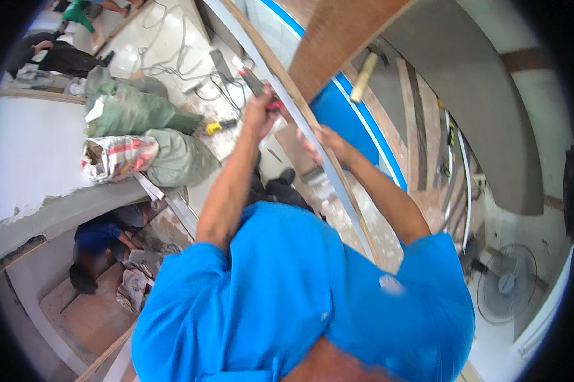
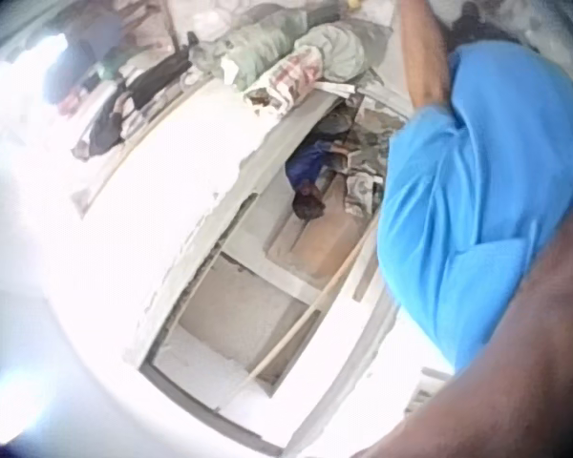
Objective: The person assembles a curved wooden structure by hand, using a hammer to tap pieces into place and a utility knife to trim edges. They repeatedly position and adjust wooden strips along a blue curved frame, occasionally using a white plastic strip as a guide or spacer.
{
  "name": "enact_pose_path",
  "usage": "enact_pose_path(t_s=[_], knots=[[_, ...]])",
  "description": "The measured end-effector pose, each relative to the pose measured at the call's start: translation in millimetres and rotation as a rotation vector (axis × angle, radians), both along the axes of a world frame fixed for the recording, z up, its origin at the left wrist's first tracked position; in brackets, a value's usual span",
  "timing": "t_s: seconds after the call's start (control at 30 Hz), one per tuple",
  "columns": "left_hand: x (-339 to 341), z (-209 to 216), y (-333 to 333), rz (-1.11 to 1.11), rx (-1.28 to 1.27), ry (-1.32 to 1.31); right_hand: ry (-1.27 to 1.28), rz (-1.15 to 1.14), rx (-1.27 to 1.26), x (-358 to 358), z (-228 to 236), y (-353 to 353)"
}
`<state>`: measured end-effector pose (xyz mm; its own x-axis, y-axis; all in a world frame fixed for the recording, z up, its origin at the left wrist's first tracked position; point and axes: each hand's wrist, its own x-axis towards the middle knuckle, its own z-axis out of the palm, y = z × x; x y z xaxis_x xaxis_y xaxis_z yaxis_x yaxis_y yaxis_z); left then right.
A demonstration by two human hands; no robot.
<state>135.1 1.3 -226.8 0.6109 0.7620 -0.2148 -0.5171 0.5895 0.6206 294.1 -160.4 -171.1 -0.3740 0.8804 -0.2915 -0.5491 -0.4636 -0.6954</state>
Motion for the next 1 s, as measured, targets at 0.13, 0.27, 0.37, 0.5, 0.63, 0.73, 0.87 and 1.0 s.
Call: enact_pose_path(t_s=[0.13, 0.27, 0.37, 0.5, 0.63, 0.73, 0.87, 1.0], knots=[[-31, -45, 11, -0.109, -0.047, 0.402, 0.28, 0.033, 0.019, 17, -13, 1], [-24, -61, -47, -0.343, 0.155, 0.777, 0.26, 0.032, 0.047, 23, -4, -11], [32, -59, -78, -0.479, 0.611, 0.651, 0.296, 0.034, -0.033, 7, -11, -14], [141, -45, -108, -0.502, 0.862, 0.603, 0.221, -0.031, 0.082, 7, 33, -27], [257, -114, -107, -0.219, 1.342, 0.866, 0.002, -0.102, 0.022, 22, 45, -29], [302, -112, -124, -0.238, 1.377, 1.012, -0.075, -0.195, 0.09, 56, 55, -42], [330, -142, -102, -0.153, 1.721, 1.239, -0.062, -0.178, 0.049, 77, 59, -39], [265, -122, -83, -0.338, 1.331, 0.863, -0.141, -0.213, 0.006, 84, 47, -37]])
